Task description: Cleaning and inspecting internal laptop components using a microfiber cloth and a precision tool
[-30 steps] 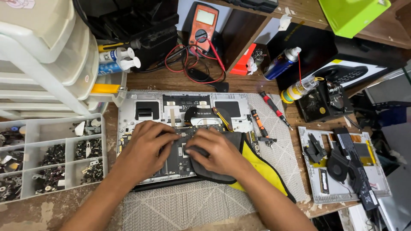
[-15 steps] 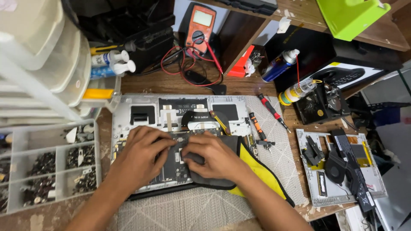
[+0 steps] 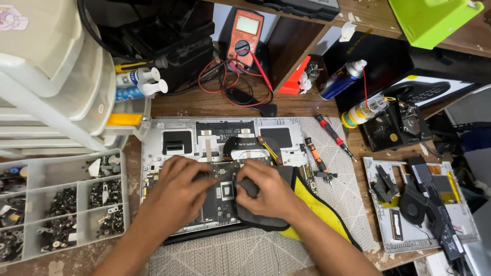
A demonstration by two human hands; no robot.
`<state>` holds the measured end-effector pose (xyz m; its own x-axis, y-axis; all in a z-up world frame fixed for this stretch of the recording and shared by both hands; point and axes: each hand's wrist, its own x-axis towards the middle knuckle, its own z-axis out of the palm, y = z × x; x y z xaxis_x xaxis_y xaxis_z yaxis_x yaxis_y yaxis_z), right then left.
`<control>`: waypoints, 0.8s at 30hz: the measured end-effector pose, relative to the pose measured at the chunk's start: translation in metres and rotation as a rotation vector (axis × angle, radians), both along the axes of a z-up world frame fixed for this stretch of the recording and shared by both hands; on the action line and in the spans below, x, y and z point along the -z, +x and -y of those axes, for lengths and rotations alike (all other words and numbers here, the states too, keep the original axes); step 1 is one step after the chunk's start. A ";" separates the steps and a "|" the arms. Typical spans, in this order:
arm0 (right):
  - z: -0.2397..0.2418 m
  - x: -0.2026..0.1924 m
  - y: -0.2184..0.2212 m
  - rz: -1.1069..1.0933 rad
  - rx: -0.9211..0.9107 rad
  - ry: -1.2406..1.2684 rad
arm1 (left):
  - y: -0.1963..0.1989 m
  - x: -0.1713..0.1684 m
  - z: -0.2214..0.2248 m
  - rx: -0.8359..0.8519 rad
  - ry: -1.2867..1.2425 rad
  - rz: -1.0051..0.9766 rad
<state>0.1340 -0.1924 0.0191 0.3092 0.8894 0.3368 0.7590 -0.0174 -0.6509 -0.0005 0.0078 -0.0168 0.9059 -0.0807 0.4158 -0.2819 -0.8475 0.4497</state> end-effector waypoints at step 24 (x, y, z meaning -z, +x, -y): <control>0.000 -0.006 0.001 0.021 0.018 0.014 | -0.003 -0.025 0.010 0.092 0.296 -0.102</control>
<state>0.1345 -0.1927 0.0253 0.3176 0.8790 0.3557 0.7721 -0.0221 -0.6351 -0.0036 -0.0017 0.0087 0.9251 -0.2677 0.2694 -0.3292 -0.9190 0.2170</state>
